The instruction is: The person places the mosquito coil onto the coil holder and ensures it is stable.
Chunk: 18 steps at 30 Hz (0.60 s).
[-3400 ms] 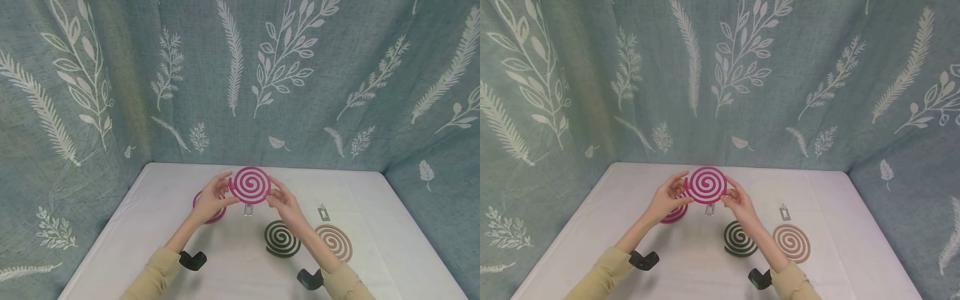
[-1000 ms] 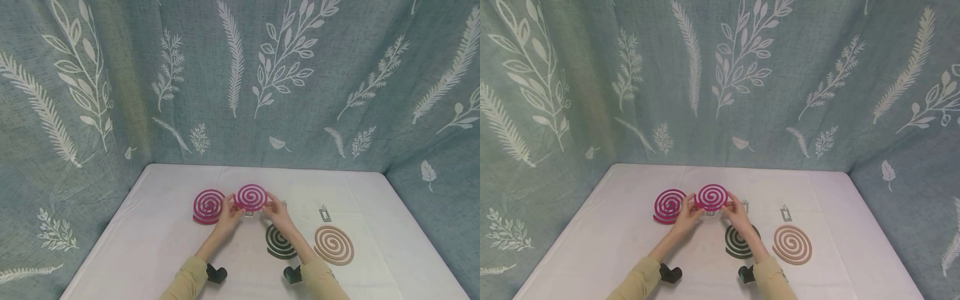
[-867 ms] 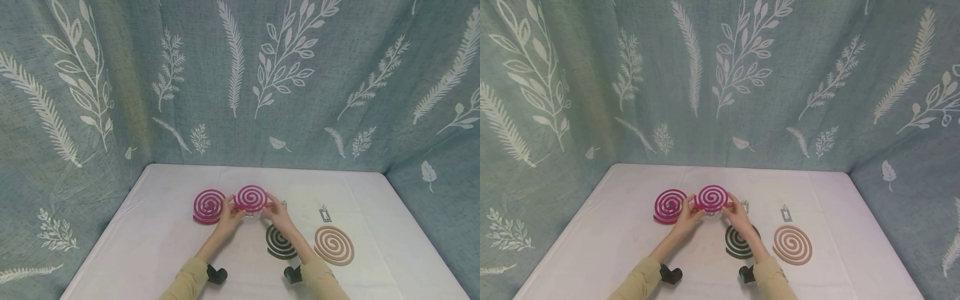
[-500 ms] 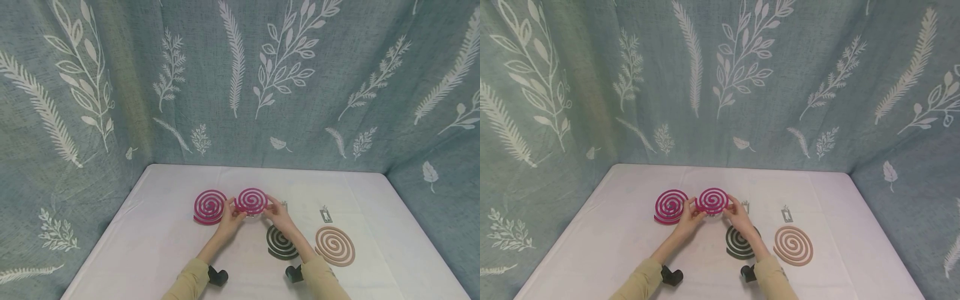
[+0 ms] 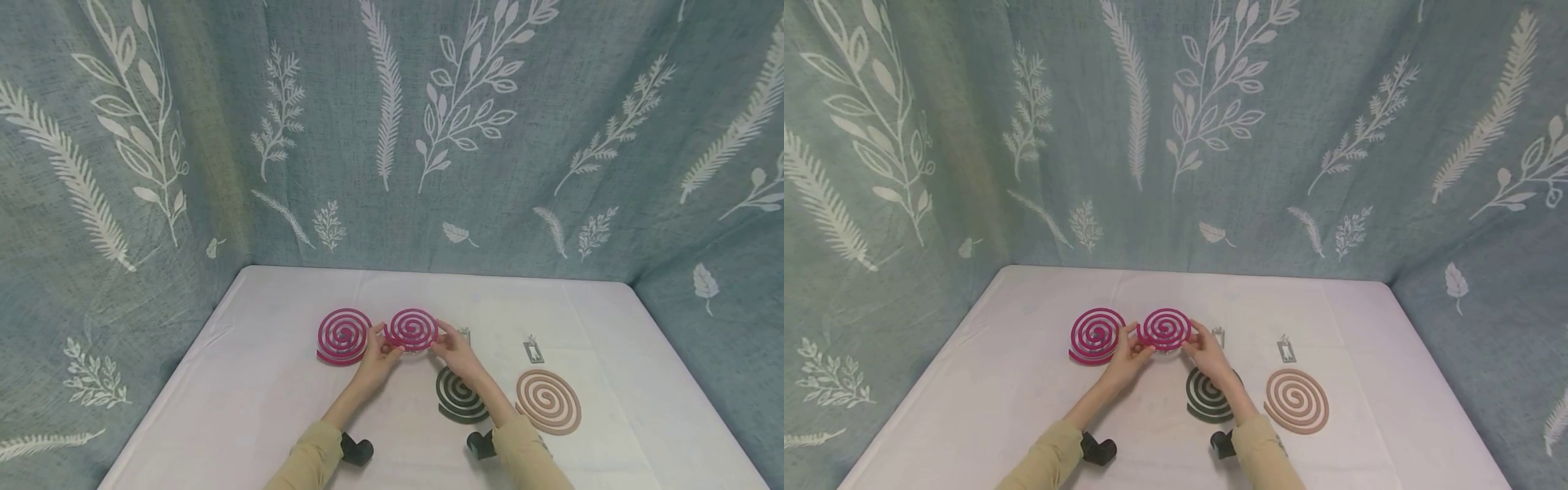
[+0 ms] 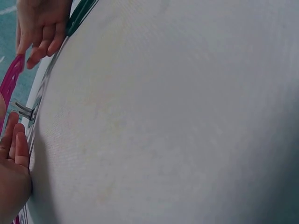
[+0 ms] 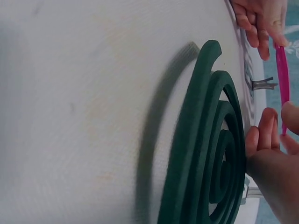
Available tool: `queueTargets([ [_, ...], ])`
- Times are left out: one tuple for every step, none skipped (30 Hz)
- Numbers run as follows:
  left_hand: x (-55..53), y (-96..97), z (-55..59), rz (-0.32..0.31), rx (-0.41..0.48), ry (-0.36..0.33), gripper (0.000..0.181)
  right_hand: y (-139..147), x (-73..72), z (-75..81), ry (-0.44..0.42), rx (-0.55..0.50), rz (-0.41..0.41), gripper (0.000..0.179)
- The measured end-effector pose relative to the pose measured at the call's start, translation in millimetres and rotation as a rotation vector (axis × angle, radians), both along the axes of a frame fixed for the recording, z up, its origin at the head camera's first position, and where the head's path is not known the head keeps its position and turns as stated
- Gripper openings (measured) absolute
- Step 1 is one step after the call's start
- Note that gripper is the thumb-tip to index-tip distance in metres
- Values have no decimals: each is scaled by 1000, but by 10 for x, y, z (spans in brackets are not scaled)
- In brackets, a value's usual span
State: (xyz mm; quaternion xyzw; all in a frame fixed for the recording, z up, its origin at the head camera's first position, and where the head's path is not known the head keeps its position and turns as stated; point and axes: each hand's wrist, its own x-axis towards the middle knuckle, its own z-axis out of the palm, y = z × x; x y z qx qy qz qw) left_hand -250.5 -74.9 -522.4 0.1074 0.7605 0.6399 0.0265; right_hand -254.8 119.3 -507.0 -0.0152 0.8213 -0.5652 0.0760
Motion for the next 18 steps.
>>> queueTargets([
  [1,2,4,-3,-4,4,67,2,1,3,-1,1,0,55],
  [4,4,9,-4,-6,6,67,4,1,6,-1,3,0,55],
  [7,7,16,-4,-6,4,67,6,1,7,-1,4,1,55],
  [10,12,21,-4,-4,3,67,8,1,8,-2,3,0,55],
  [13,14,26,-5,-1,3,67,10,-1,6,-2,3,1,55],
  [18,17,34,-5,1,5,67,11,-4,3,-2,3,3,55],
  [22,20,39,-6,3,9,66,12,-7,-1,-2,5,3,55],
  [25,22,44,-3,4,4,66,12,-10,-5,-2,6,4,55],
  [27,23,47,-2,3,3,66,12,-12,-11,-2,9,4,55],
  [29,23,47,-1,1,3,66,11,-14,-14,-5,9,2,55],
  [32,22,52,0,-4,2,66,10,-17,-18,-7,11,1,55],
  [32,21,51,1,-11,-2,66,9,-18,-21,-10,11,-2,55],
  [29,22,46,2,-15,-2,66,7,-18,-23,-9,14,-3,55],
  [27,21,42,5,-21,-4,66,5,-18,-22,-11,12,-5,55],
  [25,20,37,6,-25,-3,66,3,-17,-21,-11,14,-5,55],
  [21,21,30,8,-29,-7,66,1,-16,-16,-13,11,-7,55],
  [15,23,24,11,-33,-9,66,-1,-16,-13,-13,15,-8,55],
  [9,23,17,15,-39,-8,66,-3,-15,-9,-14,17,-9,55],
])
